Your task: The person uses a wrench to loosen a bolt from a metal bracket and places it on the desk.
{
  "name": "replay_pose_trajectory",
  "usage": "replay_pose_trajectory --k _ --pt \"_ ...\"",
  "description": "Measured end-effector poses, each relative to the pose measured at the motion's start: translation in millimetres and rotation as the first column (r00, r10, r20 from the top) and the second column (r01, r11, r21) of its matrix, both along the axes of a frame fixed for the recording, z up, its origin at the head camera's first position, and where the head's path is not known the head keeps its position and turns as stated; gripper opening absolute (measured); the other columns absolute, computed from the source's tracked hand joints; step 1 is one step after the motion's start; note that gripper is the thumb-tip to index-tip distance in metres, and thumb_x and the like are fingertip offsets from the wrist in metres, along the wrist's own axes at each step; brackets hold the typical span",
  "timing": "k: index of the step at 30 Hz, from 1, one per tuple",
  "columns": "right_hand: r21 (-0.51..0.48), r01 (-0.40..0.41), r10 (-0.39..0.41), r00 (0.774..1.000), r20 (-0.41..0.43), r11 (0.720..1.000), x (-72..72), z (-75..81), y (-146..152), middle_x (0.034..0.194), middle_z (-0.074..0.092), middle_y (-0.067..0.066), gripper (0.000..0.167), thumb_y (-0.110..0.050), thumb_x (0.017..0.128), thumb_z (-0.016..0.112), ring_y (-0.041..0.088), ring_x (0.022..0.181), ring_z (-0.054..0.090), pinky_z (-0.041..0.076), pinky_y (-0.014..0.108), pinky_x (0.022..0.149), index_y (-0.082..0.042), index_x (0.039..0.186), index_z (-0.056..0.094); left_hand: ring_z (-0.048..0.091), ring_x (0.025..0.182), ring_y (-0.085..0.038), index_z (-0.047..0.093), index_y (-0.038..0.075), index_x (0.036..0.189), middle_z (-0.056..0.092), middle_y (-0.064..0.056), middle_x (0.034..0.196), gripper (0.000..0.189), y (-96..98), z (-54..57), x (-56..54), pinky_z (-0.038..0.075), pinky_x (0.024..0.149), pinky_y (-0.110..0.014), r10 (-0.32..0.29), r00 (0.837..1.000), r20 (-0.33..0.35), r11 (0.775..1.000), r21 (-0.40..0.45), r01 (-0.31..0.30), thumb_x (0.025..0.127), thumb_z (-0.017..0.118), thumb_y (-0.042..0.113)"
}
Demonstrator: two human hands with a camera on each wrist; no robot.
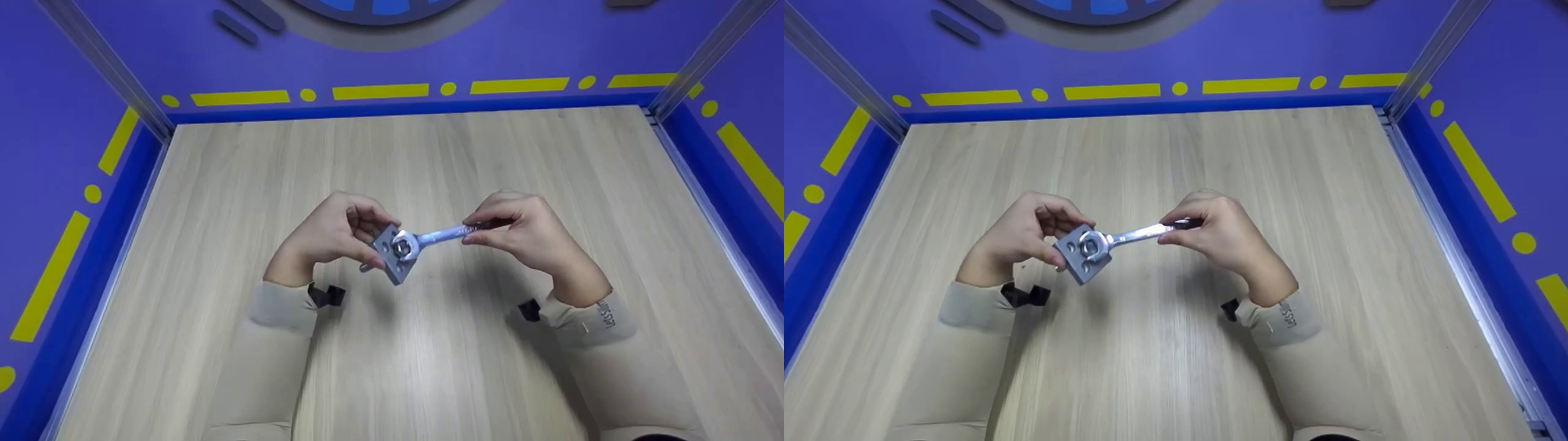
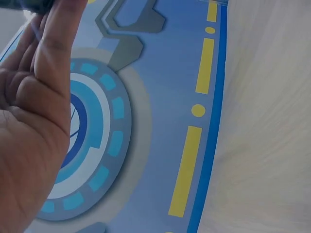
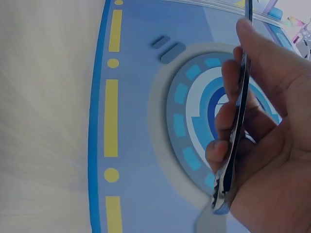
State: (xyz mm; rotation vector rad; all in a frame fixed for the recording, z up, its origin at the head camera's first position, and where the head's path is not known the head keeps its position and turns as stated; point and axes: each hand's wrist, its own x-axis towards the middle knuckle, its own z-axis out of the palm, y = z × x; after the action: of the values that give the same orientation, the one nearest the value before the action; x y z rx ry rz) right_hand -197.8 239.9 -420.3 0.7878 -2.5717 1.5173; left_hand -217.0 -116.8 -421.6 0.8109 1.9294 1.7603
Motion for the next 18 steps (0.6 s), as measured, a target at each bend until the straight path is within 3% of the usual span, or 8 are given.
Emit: replay_pose_trajectory --k 3,5,9,12,15,18 --pt "0.026 -0.017 0.019 0.998 -0.063 1.0 1.2 2.1 4 0.099 0.082 0.003 0.023 -0.004 0.083 0.1 0.009 0.091 0.07 0.061 0.012 0.075 -0.012 0.102 0.092 0.084 0.095 -0.014 0.077 -0.012 0.127 0.086 -0.014 0.115 0.087 -0.4 0.4 -0.3 0.076 0.087 -0.03 -0.043 0.999 0.012 0.999 -0.024 0.043 0.067 0.112 0.04" --pt "0.037 -0.003 0.006 0.995 -0.102 0.999 1.2 4.4 8 0.099 0.082 0.002 0.023 -0.003 0.083 0.1 0.007 0.093 0.07 0.062 0.012 0.077 -0.013 0.102 0.092 0.083 0.095 -0.014 0.078 -0.011 0.127 0.086 -0.014 0.116 0.087 -1.2 1.0 -0.1 0.075 0.087 -0.03 -0.035 0.999 0.006 0.999 -0.031 0.035 0.067 0.112 0.041" --pt "-0.031 0.05 -0.054 0.986 -0.159 0.998 0.5 9.4 16 0.098 0.082 0.003 0.024 0.004 0.082 0.098 0.006 0.092 0.072 0.063 0.012 0.077 -0.007 0.102 0.091 0.083 0.099 -0.015 0.076 -0.01 0.13 0.084 -0.016 0.12 0.076 -2.9 2.4 0.8 0.075 0.091 -0.031 0.031 0.999 -0.029 1.0 0.002 -0.031 0.071 0.111 0.023" --pt "-0.137 0.1 -0.122 0.979 -0.163 0.985 -0.1 12.2 18 0.098 0.083 0.0 0.023 0.011 0.084 0.094 0.007 0.087 0.074 0.064 0.012 0.073 -0.002 0.103 0.09 0.083 0.107 -0.018 0.073 -0.009 0.131 0.082 -0.019 0.126 0.073 -0.2 2.5 1.2 0.074 0.099 -0.035 0.128 0.99 -0.056 0.99 0.068 -0.124 0.071 0.109 0.01" --pt "-0.222 0.163 -0.194 0.973 -0.123 0.961 -0.7 13.2 15 0.098 0.083 -0.006 0.02 0.011 0.087 0.091 0.008 0.082 0.072 0.061 0.013 0.067 0.0 0.104 0.089 0.081 0.118 -0.023 0.067 -0.007 0.133 0.078 -0.019 0.135 0.073 6.9 0.9 2.0 0.071 0.109 -0.039 0.269 0.959 -0.085 0.957 0.136 -0.257 0.072 0.107 0.002" --pt "-0.253 0.234 -0.258 0.964 -0.065 0.939 -1.0 11.6 8 0.097 0.082 -0.011 0.016 0.007 0.092 0.09 0.008 0.08 0.066 0.054 0.015 0.063 -0.001 0.106 0.089 0.076 0.13 -0.026 0.061 -0.003 0.134 0.073 -0.018 0.143 0.074 16.3 -1.6 2.5 0.067 0.116 -0.037 0.418 0.901 -0.118 0.901 0.176 -0.396 0.074 0.104 -0.005"
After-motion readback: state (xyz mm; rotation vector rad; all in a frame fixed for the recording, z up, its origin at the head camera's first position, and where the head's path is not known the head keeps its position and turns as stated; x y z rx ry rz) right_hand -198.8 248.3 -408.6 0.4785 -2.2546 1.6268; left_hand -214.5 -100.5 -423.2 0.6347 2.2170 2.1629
